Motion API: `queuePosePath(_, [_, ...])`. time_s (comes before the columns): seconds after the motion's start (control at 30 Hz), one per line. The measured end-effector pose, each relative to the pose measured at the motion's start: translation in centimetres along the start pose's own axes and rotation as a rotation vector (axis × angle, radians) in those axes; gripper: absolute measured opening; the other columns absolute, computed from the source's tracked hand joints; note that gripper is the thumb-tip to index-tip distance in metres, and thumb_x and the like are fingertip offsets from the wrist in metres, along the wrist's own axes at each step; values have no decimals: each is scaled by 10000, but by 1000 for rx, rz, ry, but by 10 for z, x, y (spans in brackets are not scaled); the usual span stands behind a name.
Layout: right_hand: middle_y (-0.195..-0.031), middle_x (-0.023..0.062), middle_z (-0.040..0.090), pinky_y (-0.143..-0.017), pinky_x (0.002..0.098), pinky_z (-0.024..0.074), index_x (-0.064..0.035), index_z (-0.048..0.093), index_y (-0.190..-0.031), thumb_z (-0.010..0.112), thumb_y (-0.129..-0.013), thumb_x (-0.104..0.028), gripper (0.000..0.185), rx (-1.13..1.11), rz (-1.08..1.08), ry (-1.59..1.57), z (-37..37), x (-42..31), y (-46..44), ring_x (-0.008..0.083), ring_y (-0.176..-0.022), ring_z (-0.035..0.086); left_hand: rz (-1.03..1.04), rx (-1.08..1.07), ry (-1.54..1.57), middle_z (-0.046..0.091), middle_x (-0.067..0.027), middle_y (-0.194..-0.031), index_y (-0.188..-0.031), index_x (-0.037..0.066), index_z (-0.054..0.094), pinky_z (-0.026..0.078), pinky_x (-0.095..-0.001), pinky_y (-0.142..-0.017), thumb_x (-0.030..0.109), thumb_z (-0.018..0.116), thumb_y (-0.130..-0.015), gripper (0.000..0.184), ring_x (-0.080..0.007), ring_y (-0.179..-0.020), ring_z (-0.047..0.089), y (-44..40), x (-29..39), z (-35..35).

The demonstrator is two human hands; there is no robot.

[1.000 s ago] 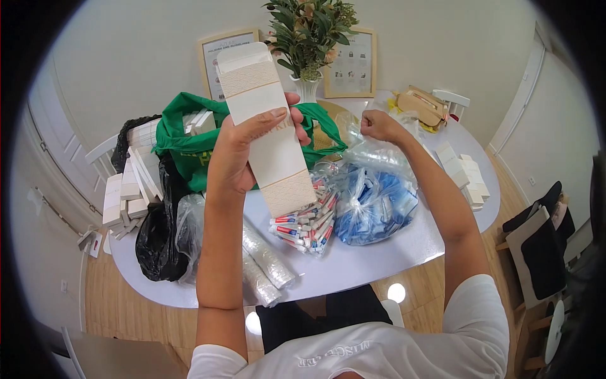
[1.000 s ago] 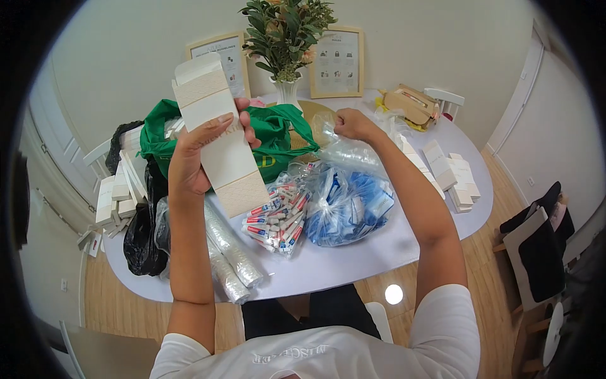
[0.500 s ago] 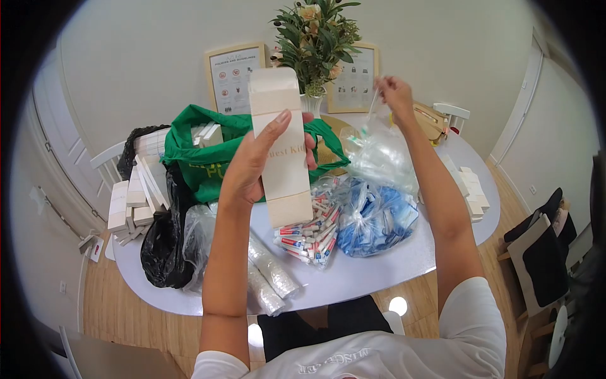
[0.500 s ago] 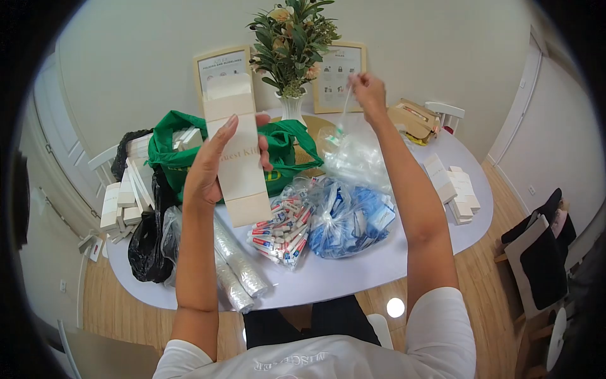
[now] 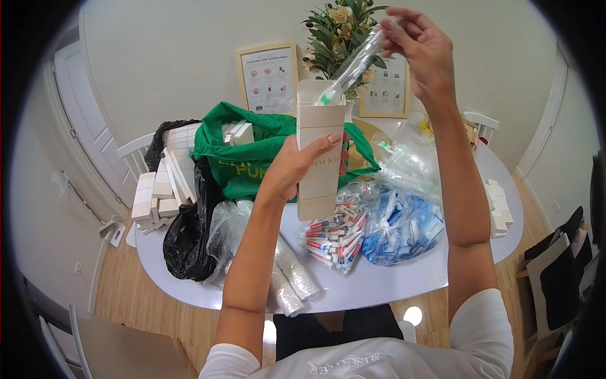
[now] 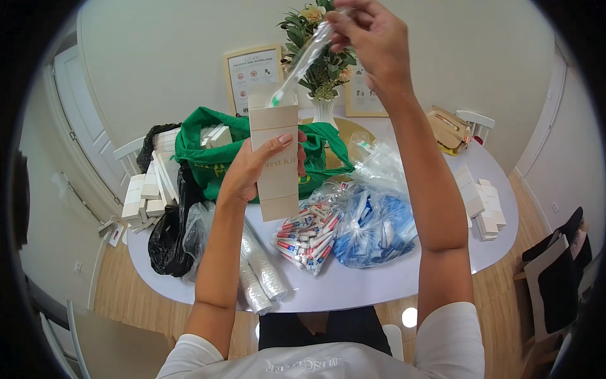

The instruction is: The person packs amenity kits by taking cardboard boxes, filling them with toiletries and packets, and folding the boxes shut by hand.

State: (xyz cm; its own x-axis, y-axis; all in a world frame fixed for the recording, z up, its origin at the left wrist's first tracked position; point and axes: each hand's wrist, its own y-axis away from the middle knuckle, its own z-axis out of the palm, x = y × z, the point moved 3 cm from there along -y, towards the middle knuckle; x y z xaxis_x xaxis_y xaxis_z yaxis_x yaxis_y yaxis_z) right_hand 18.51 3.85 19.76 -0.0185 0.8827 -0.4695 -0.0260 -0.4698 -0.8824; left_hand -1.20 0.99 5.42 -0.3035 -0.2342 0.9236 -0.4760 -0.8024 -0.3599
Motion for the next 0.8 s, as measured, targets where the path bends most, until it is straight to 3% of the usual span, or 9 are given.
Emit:
queuePosePath(0.27, [-852,76,639,-614,226,549,37,622,-1069,665,-846,-168,306,-331,275,248,72,-12,21,117,-664,635,114,141,-166,614,-68,-814,-1084,14,583,494,-278,-604,256,624,-857,335,-143,-685,604,-3,-3,0])
queuePosePath(0.33, [-939,80,635,-685,240,541,37,627,-1060,669,-838,-148,292,-366,283,391,87,-23,24,128,-743,641,191,263,-178,617,-70,-821,-1078,0,589,484,-274,-599,236,616,-860,322,-141,-686,603,-5,-4,-5])
queuePosePath(0.4, [-607,127,643,-546,287,476,34,699,-790,676,-697,-116,177,-232,136,457,98,-22,24,187,-555,614,328,318,-215,620,-73,-818,-1046,-15,598,472,-256,-591,235,609,-863,310,-136,-677,602,-7,-3,-10])
queuePosePath(0.43, [-650,130,667,-561,253,490,62,685,-755,691,-704,-156,224,-284,171,449,103,-27,31,159,-598,638,345,378,-199,621,-63,-782,-984,-19,608,453,-252,-582,215,610,-869,261,-119,-661,584,-5,1,-9])
queuePosePath(0.5, [-652,133,667,-561,258,491,57,687,-755,688,-705,-148,211,-245,82,443,112,-23,36,165,-595,637,346,441,-178,622,-53,-747,-921,-23,618,434,-248,-573,195,612,-875,223,-103,-646,566,-5,0,-12])
queuePosePath(0.53, [-654,135,668,-562,263,492,52,689,-756,684,-706,-140,199,-206,-37,436,117,-24,38,172,-593,637,449,483,-233,622,-54,-742,-908,-24,621,434,-249,-577,198,611,-878,223,-103,-645,567,-6,1,-17])
queuePosePath(0.57, [-661,149,668,-561,284,494,50,692,-769,675,-711,-133,193,-153,16,307,119,-23,41,176,-564,623,557,524,-291,622,-54,-737,-894,-24,624,434,-250,-580,201,611,-881,225,-104,-644,568,-6,2,-21])
queuePosePath(0.67, [-662,158,667,-555,293,489,40,691,-727,666,-705,-117,160,-248,-76,447,121,-22,39,179,-565,622,593,539,-318,627,-58,-741,-895,-32,625,436,-252,-583,212,612,-887,245,-107,-638,569,-3,9,-26])
queuePosePath(0.8, [-653,145,665,-545,288,476,32,688,-680,657,-702,-116,152,-454,100,562,121,-53,39,178,-576,619,577,595,-381,640,-70,-774,-925,-45,618,456,-265,-602,213,621,-887,260,-115,-681,593,-2,5,-24])
